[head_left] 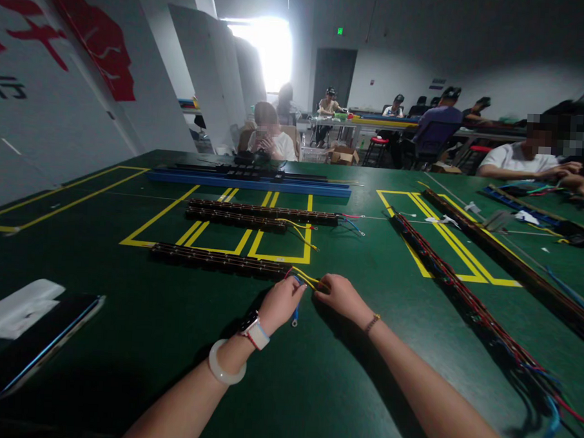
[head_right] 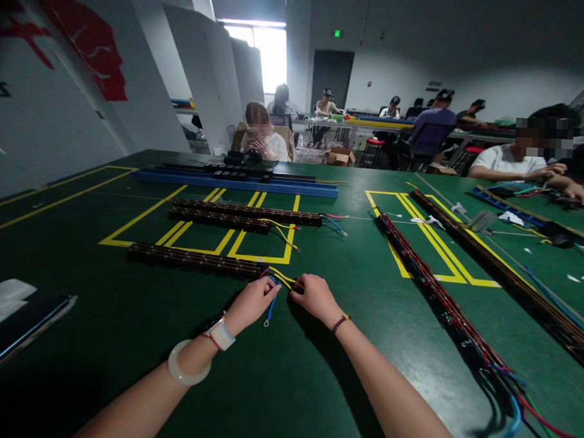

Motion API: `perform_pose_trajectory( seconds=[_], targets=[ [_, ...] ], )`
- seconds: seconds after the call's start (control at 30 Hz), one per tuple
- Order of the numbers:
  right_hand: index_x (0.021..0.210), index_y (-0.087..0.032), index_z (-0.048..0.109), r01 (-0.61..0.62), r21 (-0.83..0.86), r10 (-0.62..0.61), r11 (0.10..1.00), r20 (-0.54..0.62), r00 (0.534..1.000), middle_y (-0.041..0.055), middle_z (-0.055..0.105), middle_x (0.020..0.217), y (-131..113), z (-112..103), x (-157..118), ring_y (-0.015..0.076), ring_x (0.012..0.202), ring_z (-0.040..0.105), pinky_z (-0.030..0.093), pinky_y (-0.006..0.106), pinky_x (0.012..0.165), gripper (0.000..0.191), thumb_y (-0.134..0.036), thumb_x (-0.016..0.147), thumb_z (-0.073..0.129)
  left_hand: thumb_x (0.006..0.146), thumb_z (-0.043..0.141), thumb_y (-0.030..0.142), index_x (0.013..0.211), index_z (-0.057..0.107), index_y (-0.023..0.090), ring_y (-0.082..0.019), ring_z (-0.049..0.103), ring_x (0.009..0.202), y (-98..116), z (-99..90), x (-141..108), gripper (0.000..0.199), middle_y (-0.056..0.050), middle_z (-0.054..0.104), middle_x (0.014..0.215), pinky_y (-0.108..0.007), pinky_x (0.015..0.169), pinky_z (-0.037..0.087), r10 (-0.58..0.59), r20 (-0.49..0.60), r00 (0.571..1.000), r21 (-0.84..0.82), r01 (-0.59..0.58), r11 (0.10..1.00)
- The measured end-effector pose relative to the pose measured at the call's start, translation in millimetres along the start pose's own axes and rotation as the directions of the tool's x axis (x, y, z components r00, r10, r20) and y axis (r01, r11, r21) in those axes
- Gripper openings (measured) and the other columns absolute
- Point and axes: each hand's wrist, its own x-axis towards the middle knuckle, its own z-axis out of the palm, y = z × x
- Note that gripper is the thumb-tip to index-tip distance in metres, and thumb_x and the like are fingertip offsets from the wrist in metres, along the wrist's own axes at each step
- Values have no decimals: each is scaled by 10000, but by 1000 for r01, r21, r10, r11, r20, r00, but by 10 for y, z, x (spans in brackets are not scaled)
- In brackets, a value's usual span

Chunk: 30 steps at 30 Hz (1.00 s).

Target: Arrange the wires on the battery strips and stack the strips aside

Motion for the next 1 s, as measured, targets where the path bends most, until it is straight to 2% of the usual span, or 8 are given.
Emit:
perform_pose_trajectory(
  seconds=[0.13,0.23,0.33,0.47,0.57,0.67,0.83,1.0],
  targets=[
    [782,-154,605,-2,-38,1,999,-30,1000,77,641,816,-34,-14,0,170,750,575,384,243,645,129,-260,838,556,879,493,348,864,557,141,-160,633,793,-26,46,43,217,-81,657,862,-276,731,473,-72,44,996,-398,84,913],
    [897,-149,619,-20,49,22,999,-25,999,77,671,862,-56,-49,-3,164,774,606,401,232,656,141,-234,870,510,898,493,305,918,506,134,-147,651,820,23,51,35,173,-112,642,960,-309,789,503,-153,185,971,-718,240,653],
    [981,-174,643,-25,94,27,995,-21,999,64,693,933,-89,-105,-14,158,839,631,414,220,694,188,-199,881,486,903,506,301,978,470,139,-147,668,823,87,42,3,182,-135,628,1017,-356,856,501,-142,340,930,-830,367,420],
    [930,-186,674,-5,-104,1,995,-39,999,79,691,887,-195,-178,-65,181,840,636,419,240,701,223,-152,887,458,925,468,278,1011,501,129,-131,658,861,132,57,-5,175,-129,632,1031,-329,901,481,-47,401,915,-866,395,306],
    [977,-154,648,29,-300,-39,954,-28,999,117,675,870,-323,-178,-136,213,812,638,429,280,690,231,-96,875,449,941,429,283,990,526,134,-128,644,871,158,100,28,184,-114,641,1031,-311,866,493,-18,395,919,-890,387,241],
    [1102,-102,586,85,-396,-87,914,14,996,154,665,900,-454,-106,-213,239,814,638,446,321,709,290,-45,854,446,946,416,309,953,549,140,-119,634,842,193,148,67,215,-87,654,983,-278,815,498,-74,388,919,-889,394,233],
    [1080,-86,590,152,-407,-148,901,43,988,170,658,966,-600,-10,-289,237,842,625,450,339,732,274,-46,863,427,935,437,240,830,554,129,-82,607,737,206,190,99,192,-40,638,821,-199,709,474,-212,367,906,-885,410,221],
    [943,-149,641,117,-344,-134,932,-26,991,126,657,883,-667,-246,-316,221,819,600,429,317,726,279,-251,947,382,926,451,237,785,513,139,-60,559,617,186,193,109,182,-1,596,726,-168,601,441,-225,367,903,-885,413,215]
  ],
)
